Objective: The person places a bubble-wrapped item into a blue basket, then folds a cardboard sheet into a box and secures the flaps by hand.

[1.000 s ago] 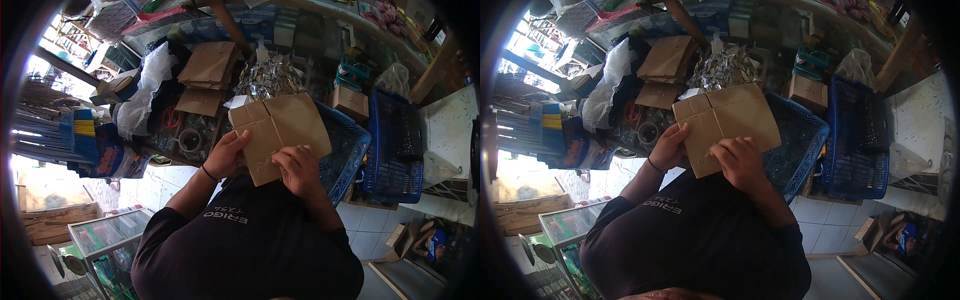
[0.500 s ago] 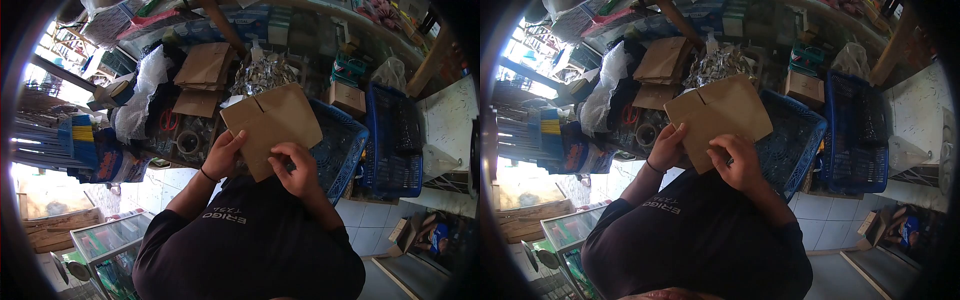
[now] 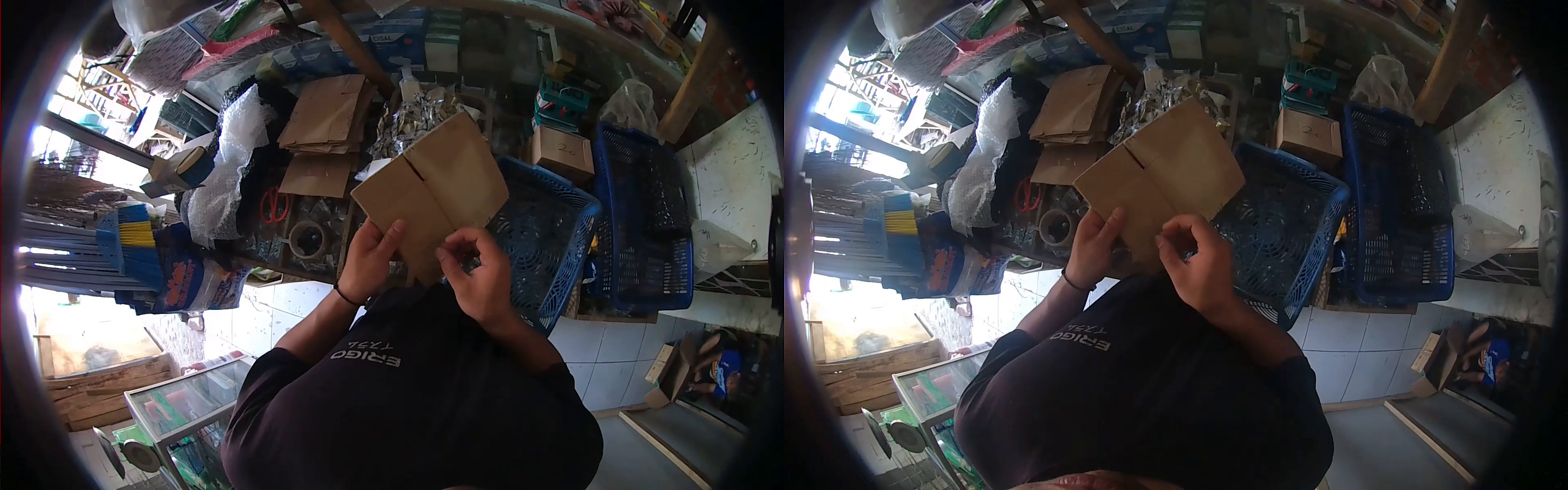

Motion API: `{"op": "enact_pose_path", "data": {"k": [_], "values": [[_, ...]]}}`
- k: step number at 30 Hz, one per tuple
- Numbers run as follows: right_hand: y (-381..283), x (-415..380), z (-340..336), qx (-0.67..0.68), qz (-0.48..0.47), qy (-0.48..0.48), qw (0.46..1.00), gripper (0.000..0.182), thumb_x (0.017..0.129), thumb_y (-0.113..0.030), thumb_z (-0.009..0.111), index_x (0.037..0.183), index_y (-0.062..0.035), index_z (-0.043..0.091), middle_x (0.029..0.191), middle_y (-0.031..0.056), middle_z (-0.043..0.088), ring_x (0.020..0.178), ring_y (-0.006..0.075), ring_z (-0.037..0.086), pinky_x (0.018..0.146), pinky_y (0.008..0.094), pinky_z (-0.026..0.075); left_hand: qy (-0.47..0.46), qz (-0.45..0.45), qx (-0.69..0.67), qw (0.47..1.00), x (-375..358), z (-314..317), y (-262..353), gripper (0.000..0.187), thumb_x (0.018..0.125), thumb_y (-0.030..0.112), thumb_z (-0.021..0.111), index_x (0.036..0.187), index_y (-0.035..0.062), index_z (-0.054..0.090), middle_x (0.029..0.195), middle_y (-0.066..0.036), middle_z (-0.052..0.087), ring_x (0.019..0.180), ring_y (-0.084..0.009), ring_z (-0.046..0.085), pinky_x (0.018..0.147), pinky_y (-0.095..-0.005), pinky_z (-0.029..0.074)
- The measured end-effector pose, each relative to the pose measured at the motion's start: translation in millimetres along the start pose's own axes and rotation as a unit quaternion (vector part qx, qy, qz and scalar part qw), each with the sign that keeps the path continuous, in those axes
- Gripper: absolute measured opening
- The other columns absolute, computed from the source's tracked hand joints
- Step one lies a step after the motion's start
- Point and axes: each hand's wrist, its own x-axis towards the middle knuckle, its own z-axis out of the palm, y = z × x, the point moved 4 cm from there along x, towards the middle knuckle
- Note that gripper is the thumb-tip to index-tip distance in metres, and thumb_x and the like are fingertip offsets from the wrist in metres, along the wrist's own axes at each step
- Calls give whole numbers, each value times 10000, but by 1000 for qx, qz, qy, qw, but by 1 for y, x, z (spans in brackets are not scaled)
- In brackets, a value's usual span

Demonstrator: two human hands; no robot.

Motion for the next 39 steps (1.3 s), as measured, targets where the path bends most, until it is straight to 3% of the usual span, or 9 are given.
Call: {"op": "enact_pose_path", "data": {"k": [7,10,11,15,17,23,28,32,39], "values": [[-35,-10,-11,121,-161,19,979,147,804,-52,665,913,-48,566,845,59,595,674,115,553,604,245,447,48,6,25,999,-1,-7,-1,291,965,188,504,1188,2,493,1067,-59,606,916,-123,599,728,-279,511],[-39,-9,-28,83,-99,13,992,166,799,-75,672,926,-58,567,840,50,573,689,123,550,602,263,449,12,5,62,998,-2,-3,4,280,968,177,488,1187,3,497,1079,-79,597,926,-130,599,730,-281,518],[-29,-11,-32,75,-51,1,996,233,774,-60,704,956,-47,559,888,53,558,726,126,555,661,263,462,6,17,79,997,-2,-4,0,298,971,184,481,1208,3,483,1095,-87,590,944,-140,597,735,-288,521],[14,-40,-58,10,18,139,990,211,785,-56,682,959,-54,563,890,50,550,757,138,573,660,271,475,25,-25,0,999,-2,4,-6,364,976,209,474,1275,7,428,1164,-112,562,1007,-184,587,775,-333,527],[37,-60,-74,5,55,230,972,215,762,-25,666,952,-46,568,860,71,552,737,165,582,645,289,484,-24,-42,4,999,2,6,-6,380,977,213,472,1289,6,409,1189,-120,547,1027,-204,584,798,-355,527],[66,-124,-129,-68,114,438,889,251,746,58,601,977,-37,572,855,83,573,740,166,592,649,282,488,-82,-38,52,995,18,32,-1,382,977,211,468,1289,1,402,1198,-135,543,1026,-228,591,782,-358,539],[87,-176,-173,-78,160,547,818,300,749,70,584,1027,-39,558,838,50,574,741,127,578,660,262,479,-148,-42,80,985,25,57,6,383,968,214,487,1274,-3,409,1179,-136,555,993,-222,603,736,-341,544],[89,-200,-216,-90,182,563,801,310,788,45,578,1080,-53,544,814,25,578,739,101,568,687,242,468,-170,-52,87,980,29,61,6,386,962,221,500,1264,-3,411,1158,-132,563,966,-212,609,713,-322,543],[104,-201,-278,-99,210,467,853,453,780,7,631,1207,-95,519,858,35,576,752,115,567,714,251,473,-143,-50,77,986,27,55,5,362,965,209,493,1244,-5,407,1125,-133,572,937,-211,617,705,-320,543]]}}
